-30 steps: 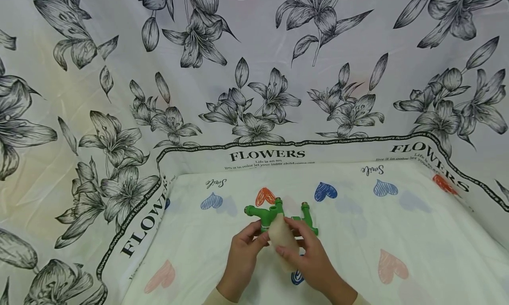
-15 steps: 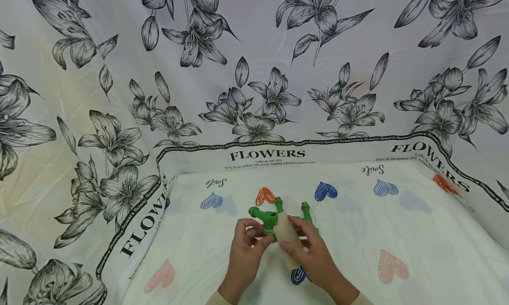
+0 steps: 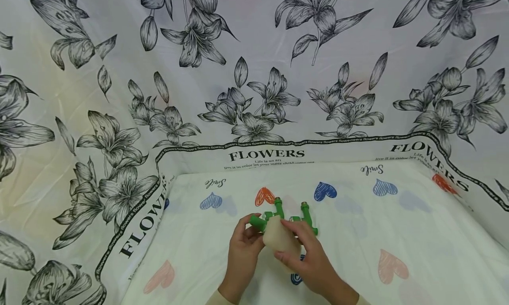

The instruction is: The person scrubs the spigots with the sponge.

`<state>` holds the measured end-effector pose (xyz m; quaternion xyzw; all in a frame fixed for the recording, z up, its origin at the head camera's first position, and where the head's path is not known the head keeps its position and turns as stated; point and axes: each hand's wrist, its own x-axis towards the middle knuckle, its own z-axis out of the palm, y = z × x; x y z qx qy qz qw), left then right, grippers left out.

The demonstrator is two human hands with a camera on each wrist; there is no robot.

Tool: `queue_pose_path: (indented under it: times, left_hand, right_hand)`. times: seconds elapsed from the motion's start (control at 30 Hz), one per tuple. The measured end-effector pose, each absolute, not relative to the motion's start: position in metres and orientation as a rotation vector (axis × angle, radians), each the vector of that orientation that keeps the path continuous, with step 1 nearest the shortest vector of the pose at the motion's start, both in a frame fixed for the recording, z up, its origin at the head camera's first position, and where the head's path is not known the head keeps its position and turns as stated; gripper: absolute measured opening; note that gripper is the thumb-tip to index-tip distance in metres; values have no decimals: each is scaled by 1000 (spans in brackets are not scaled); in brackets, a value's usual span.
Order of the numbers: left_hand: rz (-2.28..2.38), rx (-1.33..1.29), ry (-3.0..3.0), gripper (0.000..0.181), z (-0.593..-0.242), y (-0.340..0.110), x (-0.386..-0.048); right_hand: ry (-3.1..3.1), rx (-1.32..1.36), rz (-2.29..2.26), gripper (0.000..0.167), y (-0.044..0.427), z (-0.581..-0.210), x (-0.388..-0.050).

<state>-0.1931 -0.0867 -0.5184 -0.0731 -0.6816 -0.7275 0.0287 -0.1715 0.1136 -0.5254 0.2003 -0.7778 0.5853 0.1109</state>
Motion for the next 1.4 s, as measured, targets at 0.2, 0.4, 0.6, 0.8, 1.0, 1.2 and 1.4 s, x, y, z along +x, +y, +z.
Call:
queue_pose_path:
  times: [0.2, 0.4, 0.6, 0.8, 1.0, 1.2, 1.4]
  left_hand:
    - [-2552, 43, -1885, 55, -511, -80, -191]
    - [-2725, 83, -1689, 52, -512, -78, -191]
    - [-2833, 52, -1567, 54, -510, -78, -190]
    - [-2898, -61, -1505, 55, -505, -78, -188]
    - [-2880, -87, -1500, 56, -504, -77, -188]
    - [-2803, -68, -1551, 54, -505, -74, -189]
    - [-2755, -46, -1558, 53, -506, -74, -191]
  right_hand:
    - [-2244, 562, 1651, 69, 109, -522, -169]
    - [-2180, 582, 1582, 76, 106, -522, -168]
    - [-2154, 536, 1561, 78, 109, -530, -175]
    - [-2198, 394, 1660, 72, 113, -540, -184]
    - [-2174, 368, 1760, 67, 112, -539, -182]
    - [-2127, 394, 1817, 66, 106, -536, -179]
    - [-2110, 426, 1804, 68, 98, -528, -173]
